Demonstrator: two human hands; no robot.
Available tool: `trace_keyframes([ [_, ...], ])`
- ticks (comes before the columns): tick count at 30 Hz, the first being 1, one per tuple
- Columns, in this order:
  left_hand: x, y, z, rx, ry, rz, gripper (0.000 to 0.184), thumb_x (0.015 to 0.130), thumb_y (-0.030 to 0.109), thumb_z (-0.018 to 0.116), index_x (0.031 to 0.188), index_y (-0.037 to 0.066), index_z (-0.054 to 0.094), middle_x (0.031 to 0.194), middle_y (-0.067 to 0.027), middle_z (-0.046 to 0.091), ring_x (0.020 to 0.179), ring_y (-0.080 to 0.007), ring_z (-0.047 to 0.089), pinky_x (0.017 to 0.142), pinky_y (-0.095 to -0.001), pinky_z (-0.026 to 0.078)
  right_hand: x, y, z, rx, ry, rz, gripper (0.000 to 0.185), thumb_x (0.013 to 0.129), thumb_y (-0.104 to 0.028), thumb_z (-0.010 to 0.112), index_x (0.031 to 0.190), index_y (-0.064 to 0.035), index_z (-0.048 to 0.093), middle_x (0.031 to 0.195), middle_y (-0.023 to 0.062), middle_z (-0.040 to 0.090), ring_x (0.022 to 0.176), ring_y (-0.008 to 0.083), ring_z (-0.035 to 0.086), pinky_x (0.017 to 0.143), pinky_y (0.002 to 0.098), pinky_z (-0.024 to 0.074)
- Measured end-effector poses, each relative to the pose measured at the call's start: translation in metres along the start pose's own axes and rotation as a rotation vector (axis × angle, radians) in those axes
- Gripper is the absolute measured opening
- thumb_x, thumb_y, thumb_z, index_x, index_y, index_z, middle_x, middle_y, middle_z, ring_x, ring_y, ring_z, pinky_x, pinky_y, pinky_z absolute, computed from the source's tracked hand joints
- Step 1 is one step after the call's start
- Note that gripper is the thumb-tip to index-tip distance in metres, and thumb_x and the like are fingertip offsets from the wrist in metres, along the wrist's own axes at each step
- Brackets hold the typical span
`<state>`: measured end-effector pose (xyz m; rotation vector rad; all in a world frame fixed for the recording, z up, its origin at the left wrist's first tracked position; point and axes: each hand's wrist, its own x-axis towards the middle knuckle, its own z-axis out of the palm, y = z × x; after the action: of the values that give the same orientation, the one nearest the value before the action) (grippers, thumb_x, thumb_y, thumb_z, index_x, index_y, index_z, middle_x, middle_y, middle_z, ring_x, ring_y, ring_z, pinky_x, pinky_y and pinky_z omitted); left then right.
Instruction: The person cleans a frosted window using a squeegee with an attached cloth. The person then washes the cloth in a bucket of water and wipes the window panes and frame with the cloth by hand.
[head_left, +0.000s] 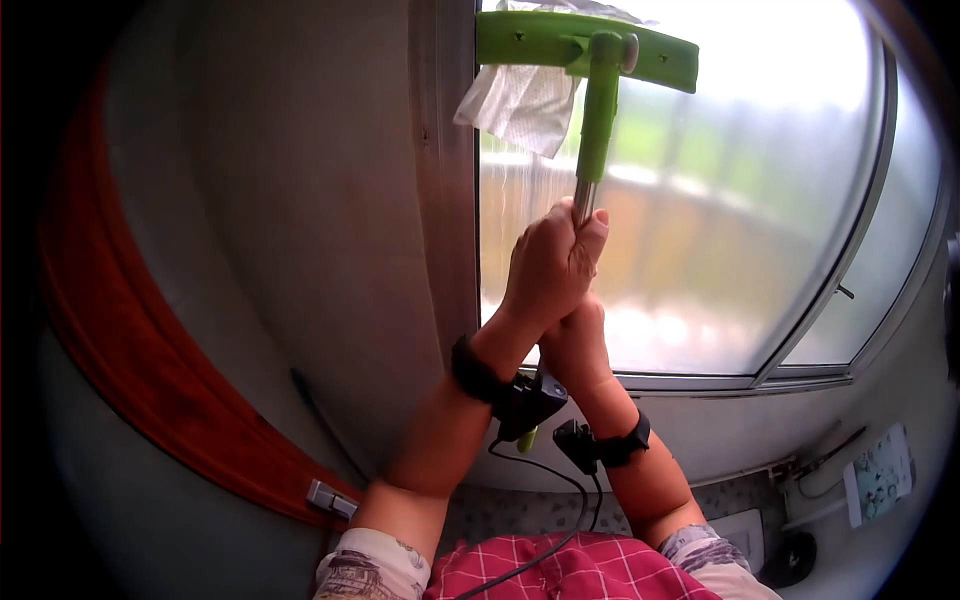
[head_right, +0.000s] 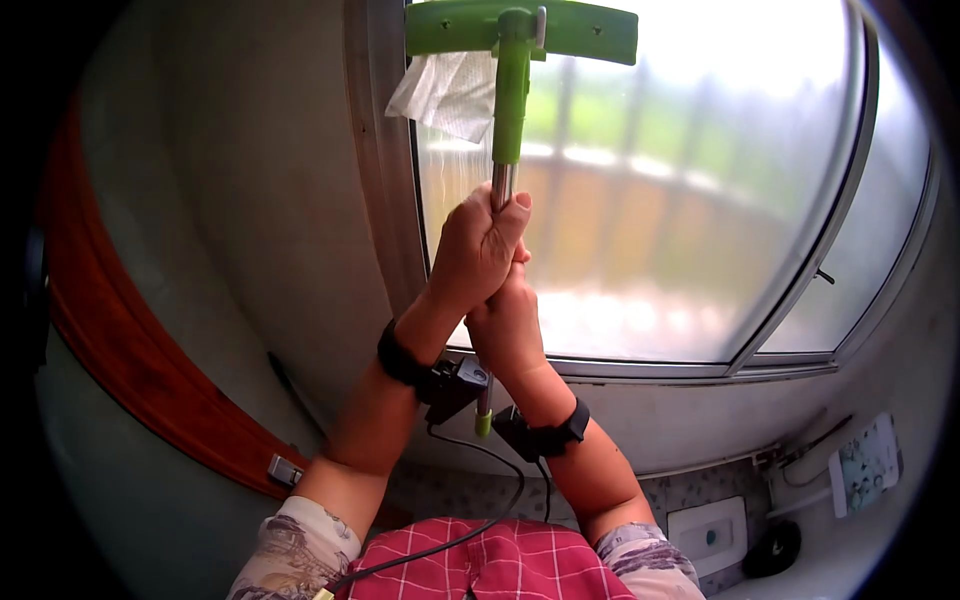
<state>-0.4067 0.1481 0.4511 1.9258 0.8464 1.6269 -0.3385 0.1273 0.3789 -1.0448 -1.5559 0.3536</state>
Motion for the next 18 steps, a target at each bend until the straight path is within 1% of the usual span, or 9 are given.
trace_keyframes([
  [5, -0.039, -0.034, 0.01, 0.058, 0.044, -0.036, 0.027, 0.09, 0.028, 0.049, 0.078, 0.004, 0.048, 0.056, -0.0167, 0.054, 0.059, -0.0382, 0.058, 0.053, -0.0442, 0.044, -0.035, 0.044, 0.019, -0.097, 0.005, -0.069, 0.021, 0.075, -0.011, 0.063, 0.093, -0.0015, 0.06, 0.081, 0.0183, 0.063, 0.079, 0.0355, 0.062, 0.066, 0.0393, 0.0489],
  [8, -0.112, -0.083, 0.019, 0.191, -0.014, -0.171, 0.024, 0.089, 0.027, 0.05, 0.081, 0.005, 0.048, 0.06, -0.0183, 0.056, 0.062, -0.0395, 0.057, 0.054, -0.046, 0.045, -0.104, 0.091, 0.039, -0.479, -0.19, -0.095, 0.06, 0.078, -0.013, 0.058, 0.129, 0.0064, 0.034, 0.114, 0.0286, 0.05, 0.093, 0.0358, 0.059, 0.077, 0.036, 0.05],
  [9, -0.14, -0.097, 0.022, 0.205, -0.057, -0.259, 0.025, 0.089, 0.029, 0.05, 0.082, 0.005, 0.048, 0.062, -0.0185, 0.057, 0.065, -0.0401, 0.058, 0.057, -0.047, 0.046, -0.138, 0.119, 0.051, -0.326, -0.174, 0.042, 0.062, 0.079, -0.014, 0.058, 0.132, 0.0049, 0.031, 0.114, 0.0298, 0.05, 0.094, 0.0371, 0.059, 0.079, 0.0377, 0.0493],
  [11, -0.196, -0.129, 0.028, 0.256, -0.115, -0.334, 0.026, 0.089, 0.029, 0.051, 0.084, 0.004, 0.051, 0.064, -0.0127, 0.063, 0.064, -0.031, 0.064, 0.058, -0.039, 0.05, -0.218, 0.158, 0.066, 0.742, -0.023, 0.72, 0.052, 0.09, -0.029, 0.052, 0.133, -0.0055, 0.034, 0.116, 0.0204, 0.054, 0.099, 0.0333, 0.056, 0.081, 0.036, 0.0457],
  [12, -0.225, -0.144, 0.032, 0.267, -0.161, -0.442, 0.026, 0.089, 0.03, 0.051, 0.084, 0.004, 0.051, 0.066, -0.0122, 0.064, 0.066, -0.0298, 0.065, 0.06, -0.0393, 0.05, -0.222, 0.143, 0.057, -0.101, -0.239, 0.336, 0.06, 0.081, -0.016, 0.058, 0.132, 0.0025, 0.033, 0.111, 0.0289, 0.053, 0.094, 0.0386, 0.059, 0.08, 0.0401, 0.0486],
  [13, -0.25, -0.155, 0.034, 0.235, -0.196, -0.517, 0.026, 0.089, 0.029, 0.051, 0.084, 0.004, 0.051, 0.065, -0.0109, 0.063, 0.066, -0.0272, 0.065, 0.06, -0.0384, 0.05, -0.246, 0.15, 0.057, -0.02, -0.285, 0.41, 0.059, 0.082, -0.018, 0.058, 0.132, -0.0002, 0.033, 0.107, 0.0272, 0.056, 0.094, 0.0399, 0.059, 0.079, 0.0423, 0.0481],
  [14, -0.27, -0.162, 0.034, 0.152, -0.251, -0.659, 0.027, 0.088, 0.034, 0.05, 0.088, 0.007, 0.05, 0.074, -0.0202, 0.06, 0.076, -0.0429, 0.057, 0.065, -0.0497, 0.046, -0.271, 0.159, 0.064, -0.088, -0.26, 0.436, 0.059, 0.081, -0.019, 0.059, 0.13, -0.0012, 0.033, 0.105, 0.0265, 0.057, 0.093, 0.0409, 0.059, 0.078, 0.0433, 0.0481],
  [17, -0.321, -0.198, 0.043, 0.088, -0.294, -0.75, 0.029, 0.088, 0.034, 0.05, 0.09, 0.005, 0.051, 0.075, -0.0183, 0.061, 0.076, -0.04, 0.06, 0.066, -0.0463, 0.047, -0.306, 0.155, 0.068, -0.092, -0.286, 0.659, 0.054, 0.081, -0.023, 0.059, 0.125, 0.0, 0.037, 0.099, 0.0282, 0.059, 0.09, 0.0427, 0.058, 0.075, 0.0454, 0.0477],
  [18, -0.327, -0.203, 0.046, 0.033, -0.274, -0.737, 0.027, 0.089, 0.03, 0.049, 0.088, 0.004, 0.049, 0.07, -0.013, 0.059, 0.071, -0.0291, 0.062, 0.063, -0.0396, 0.048, -0.314, 0.157, 0.07, -0.151, -0.257, 0.63, 0.052, 0.082, -0.023, 0.059, 0.123, 0.0015, 0.039, 0.097, 0.028, 0.059, 0.089, 0.043, 0.058, 0.073, 0.0459, 0.0477],
])
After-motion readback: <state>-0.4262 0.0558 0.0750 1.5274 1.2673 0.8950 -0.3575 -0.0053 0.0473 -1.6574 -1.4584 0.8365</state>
